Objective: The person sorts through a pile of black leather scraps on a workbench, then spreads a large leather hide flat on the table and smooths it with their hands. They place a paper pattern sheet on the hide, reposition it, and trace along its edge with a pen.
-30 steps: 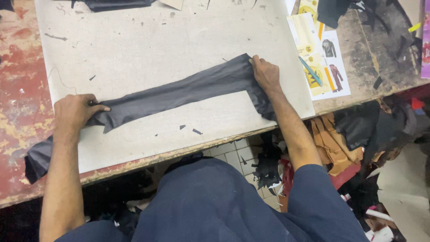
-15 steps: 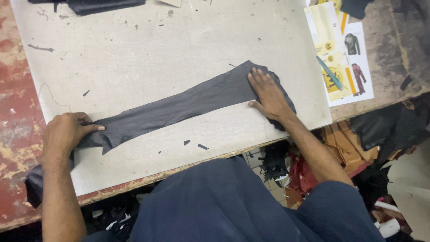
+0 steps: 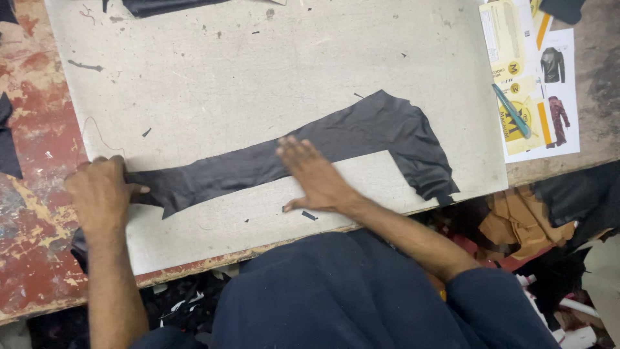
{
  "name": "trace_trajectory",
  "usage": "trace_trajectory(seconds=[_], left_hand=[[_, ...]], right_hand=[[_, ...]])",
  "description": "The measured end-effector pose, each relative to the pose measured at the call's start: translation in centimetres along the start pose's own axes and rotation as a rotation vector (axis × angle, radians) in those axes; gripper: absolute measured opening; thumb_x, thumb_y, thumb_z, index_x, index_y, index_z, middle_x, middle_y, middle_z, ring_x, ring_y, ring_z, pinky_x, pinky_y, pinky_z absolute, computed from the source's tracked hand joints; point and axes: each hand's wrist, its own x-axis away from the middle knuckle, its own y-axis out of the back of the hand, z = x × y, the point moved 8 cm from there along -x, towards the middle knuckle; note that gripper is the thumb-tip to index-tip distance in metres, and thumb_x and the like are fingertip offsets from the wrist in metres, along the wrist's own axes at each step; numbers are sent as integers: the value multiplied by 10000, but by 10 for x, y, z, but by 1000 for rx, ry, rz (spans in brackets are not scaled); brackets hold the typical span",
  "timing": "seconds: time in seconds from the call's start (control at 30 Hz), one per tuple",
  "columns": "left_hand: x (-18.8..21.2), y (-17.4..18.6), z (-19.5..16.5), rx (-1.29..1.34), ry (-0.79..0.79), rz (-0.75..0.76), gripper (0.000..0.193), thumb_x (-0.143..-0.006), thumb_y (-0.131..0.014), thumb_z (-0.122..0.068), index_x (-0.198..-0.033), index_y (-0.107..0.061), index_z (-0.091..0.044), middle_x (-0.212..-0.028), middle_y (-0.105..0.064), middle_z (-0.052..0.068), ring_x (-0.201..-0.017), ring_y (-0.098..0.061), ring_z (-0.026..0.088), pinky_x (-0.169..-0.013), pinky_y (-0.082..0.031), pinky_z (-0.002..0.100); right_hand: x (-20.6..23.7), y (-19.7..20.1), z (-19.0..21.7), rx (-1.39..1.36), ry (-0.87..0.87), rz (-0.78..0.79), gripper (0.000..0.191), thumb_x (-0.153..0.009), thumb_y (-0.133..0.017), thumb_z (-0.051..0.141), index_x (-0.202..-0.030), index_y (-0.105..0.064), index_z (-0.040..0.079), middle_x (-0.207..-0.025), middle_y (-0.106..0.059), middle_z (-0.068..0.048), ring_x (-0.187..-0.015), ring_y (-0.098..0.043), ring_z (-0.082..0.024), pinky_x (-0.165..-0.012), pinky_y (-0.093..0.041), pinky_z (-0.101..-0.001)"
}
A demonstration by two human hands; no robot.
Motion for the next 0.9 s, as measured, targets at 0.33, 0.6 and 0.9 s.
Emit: trace_trajectory(seconds=[0.33, 0.6, 0.9], left_hand=[[68, 30, -199, 1044, -717, -239, 888, -886, -651, -423, -1602, -286, -46, -1662, -276, 181, -1544, -219, 337, -1240, -75, 560], [59, -12, -208, 722, -450, -354, 926, -958, -452, -631, -1621, -228, -25, -1708, -131, 203, -1586, -83, 339, -1245, -31, 611], [74, 60, -378, 745, -540, -416, 877, -1015, -468, -511, -1604, -201, 81, -1705, -124, 242, -1595, -73, 349, -1250, -54, 609]], right_hand=[[-26, -8, 36, -109, 195, 158, 1063, -941, -386, 818, -1637, -124, 58, -1726, -78, -171, -1614, -35, -306, -1326, -22, -499], [163, 41, -199, -47, -799, -307, 858, -1031, -462, 565, -1631, -171, 25, -1712, -110, -215, -1585, -59, -366, -1273, -68, -551], [194, 33, -209, -12, -805, -401, 782, -1048, -476, 497, -1632, -208, 52, -1697, -126, -239, -1577, -116, -403, -1260, -87, -589]])
